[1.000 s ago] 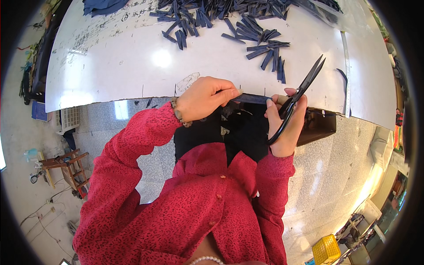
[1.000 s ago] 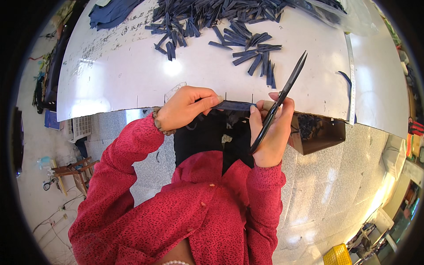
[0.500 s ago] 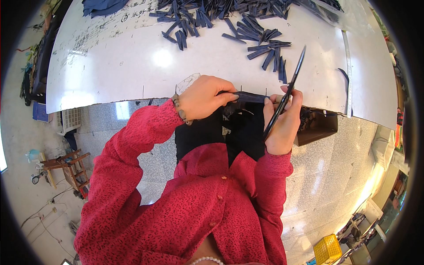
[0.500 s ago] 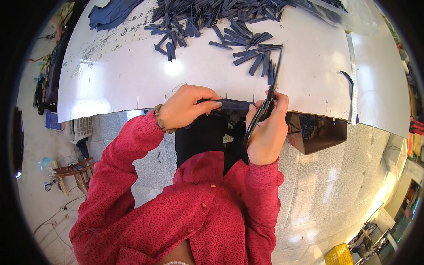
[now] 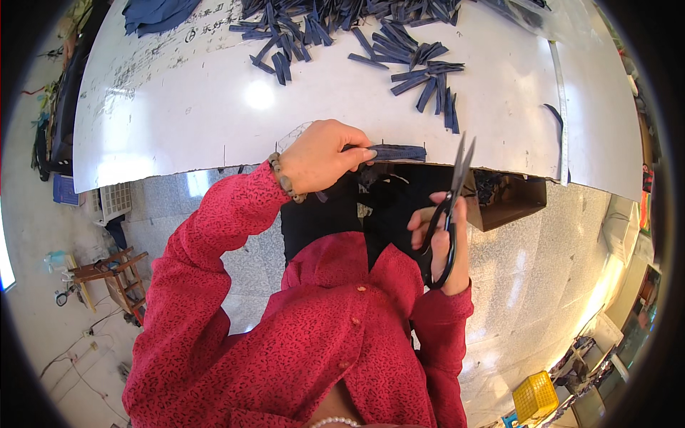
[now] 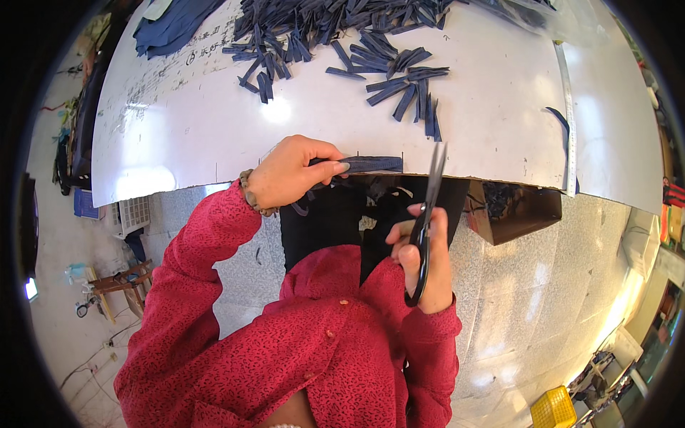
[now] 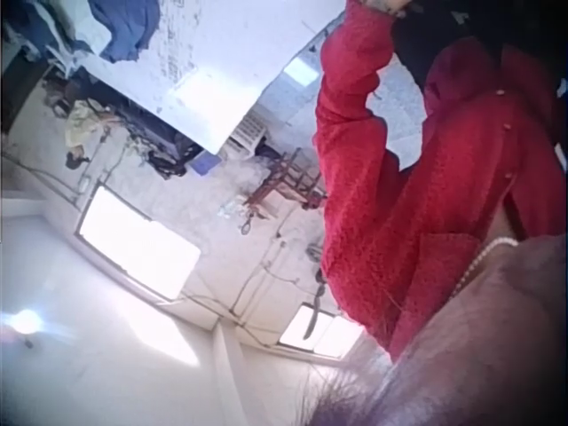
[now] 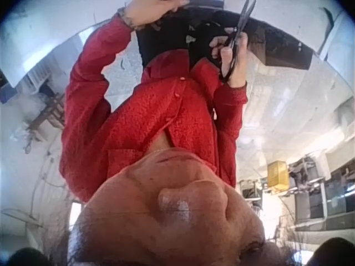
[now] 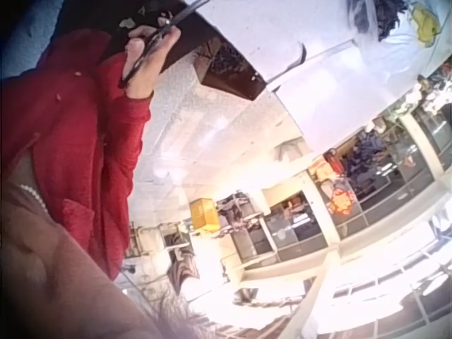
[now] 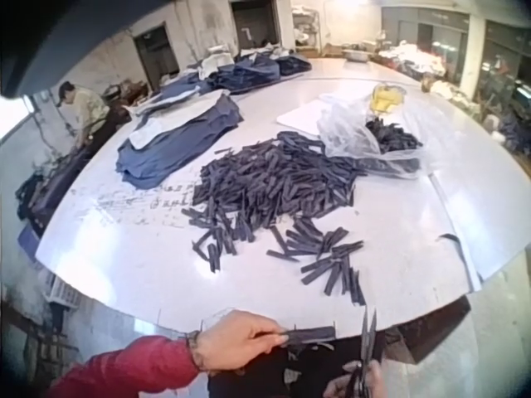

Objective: Cutting blue fabric into small strips using scissors.

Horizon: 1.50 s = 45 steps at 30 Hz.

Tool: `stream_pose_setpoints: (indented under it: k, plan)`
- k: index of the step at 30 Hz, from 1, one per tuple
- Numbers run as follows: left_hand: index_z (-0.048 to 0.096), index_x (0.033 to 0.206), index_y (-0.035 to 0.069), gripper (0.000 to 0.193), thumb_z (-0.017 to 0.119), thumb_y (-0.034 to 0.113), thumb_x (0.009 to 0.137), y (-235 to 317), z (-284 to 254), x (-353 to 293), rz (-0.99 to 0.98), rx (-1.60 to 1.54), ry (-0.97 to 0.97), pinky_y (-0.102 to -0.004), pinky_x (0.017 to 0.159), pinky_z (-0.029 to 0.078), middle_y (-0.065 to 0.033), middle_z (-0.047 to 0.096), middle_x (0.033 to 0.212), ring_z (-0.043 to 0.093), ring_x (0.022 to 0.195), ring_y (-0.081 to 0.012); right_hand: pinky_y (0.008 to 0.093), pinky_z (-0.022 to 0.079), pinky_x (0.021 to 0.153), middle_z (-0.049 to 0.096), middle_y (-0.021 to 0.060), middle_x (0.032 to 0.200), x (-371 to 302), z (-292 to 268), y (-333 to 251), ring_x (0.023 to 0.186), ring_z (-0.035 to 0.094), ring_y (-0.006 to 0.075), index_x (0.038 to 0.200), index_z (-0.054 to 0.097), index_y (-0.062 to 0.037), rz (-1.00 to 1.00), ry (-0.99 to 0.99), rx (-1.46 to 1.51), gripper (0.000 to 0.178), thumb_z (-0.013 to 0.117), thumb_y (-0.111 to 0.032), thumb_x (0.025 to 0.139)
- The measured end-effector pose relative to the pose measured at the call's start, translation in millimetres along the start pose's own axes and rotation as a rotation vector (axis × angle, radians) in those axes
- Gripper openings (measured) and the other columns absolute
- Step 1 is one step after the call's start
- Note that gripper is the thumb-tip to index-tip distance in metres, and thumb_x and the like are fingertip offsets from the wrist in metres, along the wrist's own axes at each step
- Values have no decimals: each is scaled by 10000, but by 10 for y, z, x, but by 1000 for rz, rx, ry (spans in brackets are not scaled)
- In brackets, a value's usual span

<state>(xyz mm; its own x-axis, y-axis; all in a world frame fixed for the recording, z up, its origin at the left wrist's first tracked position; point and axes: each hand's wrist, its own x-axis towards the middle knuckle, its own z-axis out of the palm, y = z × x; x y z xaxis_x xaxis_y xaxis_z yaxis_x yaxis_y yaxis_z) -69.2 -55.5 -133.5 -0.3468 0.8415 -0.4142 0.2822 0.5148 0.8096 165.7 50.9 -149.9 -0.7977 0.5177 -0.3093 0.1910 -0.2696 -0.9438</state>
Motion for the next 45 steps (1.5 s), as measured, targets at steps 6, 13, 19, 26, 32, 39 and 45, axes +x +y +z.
stream_pose_setpoints:
  k: [6, 13, 19, 26, 32, 39, 45]
  plan:
    - [670, 828, 13, 191, 579, 171, 882, 20, -14, 6, 16, 29, 2, -235, 499, 360, 1, 568, 604, 455, 527, -63, 239, 428, 578, 550, 61, 789, -216, 70, 12, 631, 546, 121, 1185, 392, 10, 196, -181, -260, 913, 548, -762, 723]
    - [676, 827, 12, 212, 587, 205, 838, 28, -17, 23, 3, 49, -1, -331, 571, 448, -102, 619, 617, 582, 557, -212, 237, 366, 557, 460, 16, 681, -242, 197, 96, 607, 454, 92, 1163, 401, 34, 86, -212, -397, 861, 569, -707, 758]
    - [677, 828, 2, 229, 587, 213, 838, 23, -14, 20, -13, 27, 4, -322, 579, 460, -103, 627, 620, 593, 566, -207, 253, 394, 535, 470, 32, 661, -234, 279, 115, 571, 488, 117, 1144, 414, 38, 122, -225, -307, 815, 549, -682, 789]
    - [679, 835, 3, 231, 589, 215, 837, 13, -23, 31, -14, 22, -9, -320, 583, 463, -97, 633, 623, 599, 574, -200, 280, 410, 551, 482, 54, 650, -211, 323, 112, 565, 499, 155, 1119, 438, 33, 141, -187, -306, 736, 540, -637, 831]
    - [683, 848, 5, 232, 596, 221, 835, 5, -32, 32, -4, 23, -17, -322, 582, 465, -90, 633, 621, 594, 569, -195, 291, 403, 548, 482, 62, 636, -73, 378, 112, 556, 500, 165, 1099, 447, 26, 160, -159, -319, 691, 524, -615, 854]
    - [679, 823, 7, 231, 598, 223, 831, -2, -25, 41, 2, 20, -16, -328, 565, 456, -91, 618, 599, 581, 546, -198, 303, 404, 544, 480, 83, 641, 27, 468, 114, 563, 509, 182, 1058, 463, 7, 149, -104, -359, 649, 534, -606, 854]
    - [675, 815, 3, 231, 598, 221, 829, -18, -22, 40, 4, 1, -14, -328, 566, 457, -94, 617, 597, 583, 547, -200, 308, 416, 555, 495, 105, 650, 42, 506, 113, 560, 495, 188, 1030, 464, 0, 146, -63, -384, 593, 574, -555, 856]
